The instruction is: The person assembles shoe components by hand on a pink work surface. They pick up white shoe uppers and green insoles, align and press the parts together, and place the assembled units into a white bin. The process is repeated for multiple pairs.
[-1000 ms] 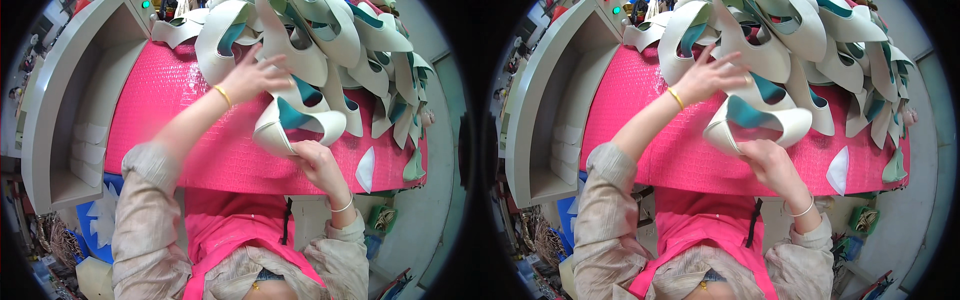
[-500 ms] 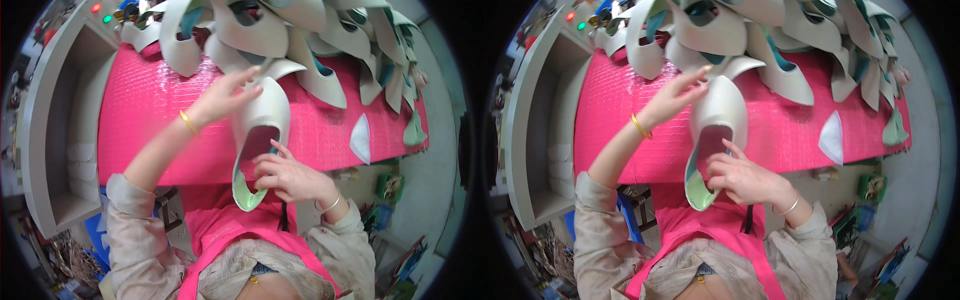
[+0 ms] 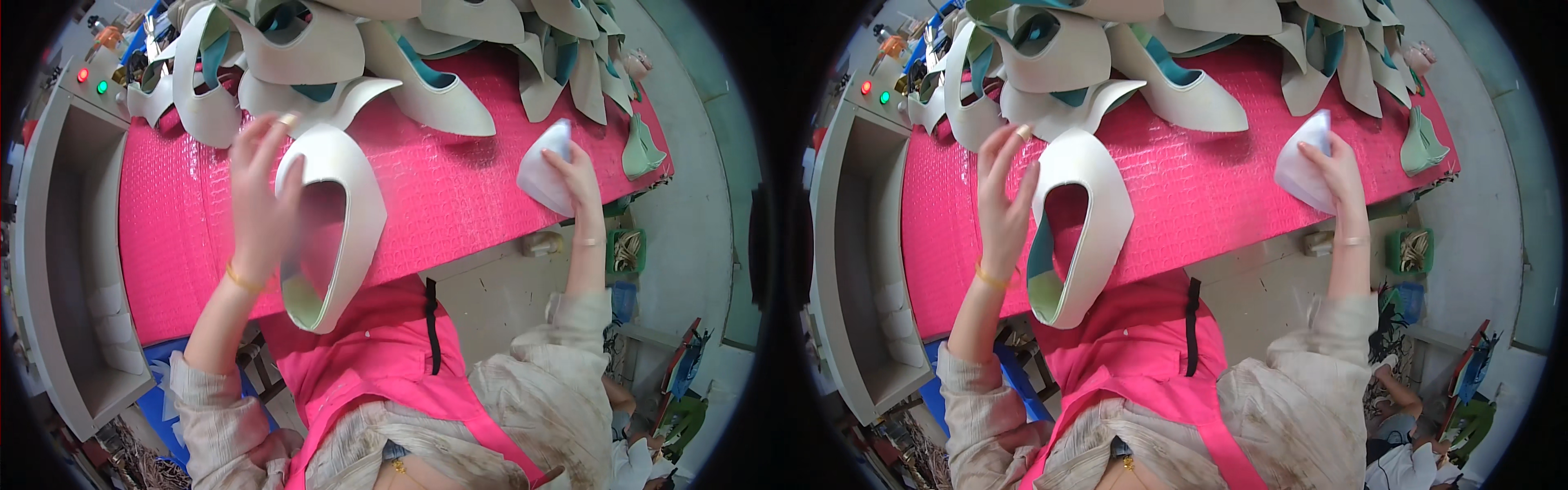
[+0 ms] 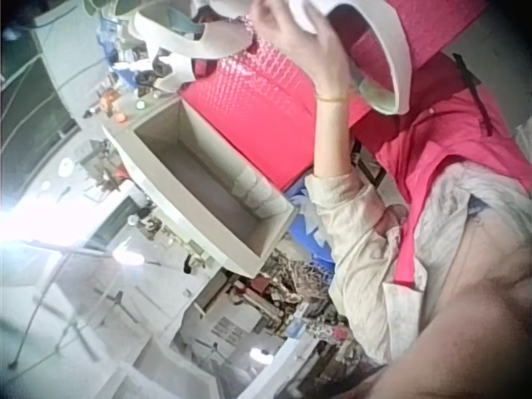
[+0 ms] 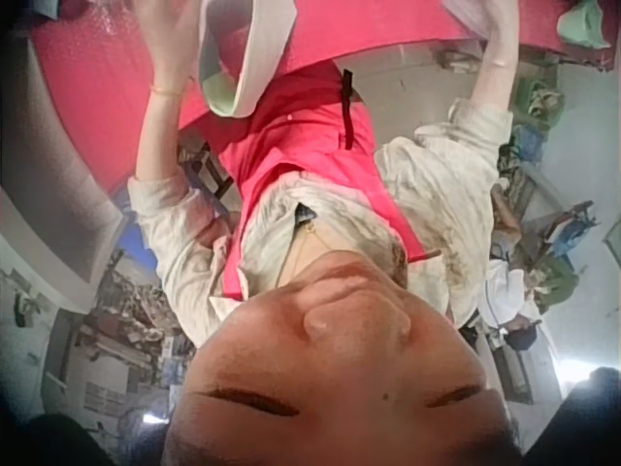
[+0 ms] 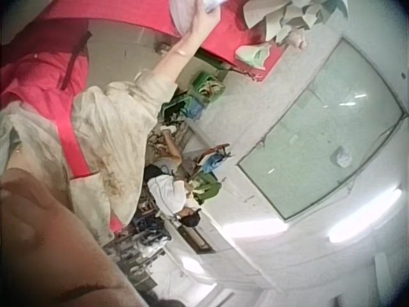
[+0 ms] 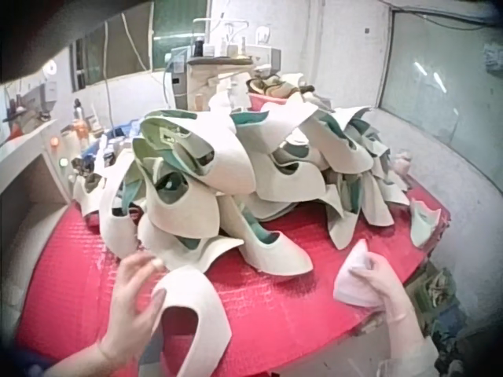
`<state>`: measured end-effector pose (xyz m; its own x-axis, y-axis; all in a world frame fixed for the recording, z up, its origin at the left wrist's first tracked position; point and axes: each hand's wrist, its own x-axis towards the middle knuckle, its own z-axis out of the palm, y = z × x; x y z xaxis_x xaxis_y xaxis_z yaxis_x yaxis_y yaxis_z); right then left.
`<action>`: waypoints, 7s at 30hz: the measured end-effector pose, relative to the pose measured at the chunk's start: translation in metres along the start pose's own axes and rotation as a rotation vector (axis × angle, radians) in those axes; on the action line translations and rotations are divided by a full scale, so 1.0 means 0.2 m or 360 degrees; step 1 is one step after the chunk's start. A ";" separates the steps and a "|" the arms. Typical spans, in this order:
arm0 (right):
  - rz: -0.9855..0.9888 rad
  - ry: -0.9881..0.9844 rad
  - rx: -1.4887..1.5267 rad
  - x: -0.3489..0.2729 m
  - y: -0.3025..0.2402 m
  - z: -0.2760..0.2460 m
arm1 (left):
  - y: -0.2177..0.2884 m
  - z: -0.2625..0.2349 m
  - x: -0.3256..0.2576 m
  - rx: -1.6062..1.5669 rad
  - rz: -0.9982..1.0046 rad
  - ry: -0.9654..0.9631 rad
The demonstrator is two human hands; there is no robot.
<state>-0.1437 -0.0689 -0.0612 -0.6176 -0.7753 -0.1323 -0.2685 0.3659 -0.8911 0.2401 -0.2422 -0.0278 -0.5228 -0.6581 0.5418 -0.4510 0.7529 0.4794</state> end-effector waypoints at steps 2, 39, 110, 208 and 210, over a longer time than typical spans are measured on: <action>-0.0132 0.0129 0.0769 -0.10 -0.05 0.07 | 0.27 -0.04 0.04 -0.1273 -0.0671 -0.0595; -0.1377 0.0315 -0.0217 -0.70 -0.38 0.46 | 0.62 0.14 0.06 -0.1539 -0.0867 -0.1293; 0.0778 -0.1611 0.1429 -0.37 -0.32 1.10 | -0.20 -0.10 -0.46 -0.1528 -0.1543 -0.0578; 0.0373 -0.2118 0.1076 -0.76 -0.77 1.52 | -0.05 -0.41 -0.79 -0.0659 -0.0294 0.0387; 0.0562 -0.2123 0.1159 -0.77 -0.75 1.53 | -0.06 -0.41 -0.80 -0.0628 -0.0230 0.0369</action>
<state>0.2188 -0.1619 -0.0404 0.6148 -0.7309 -0.2963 0.3902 0.6084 -0.6910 0.3882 -0.1473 -0.0637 -0.2796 -0.7736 0.5686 -0.1744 0.6233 0.7623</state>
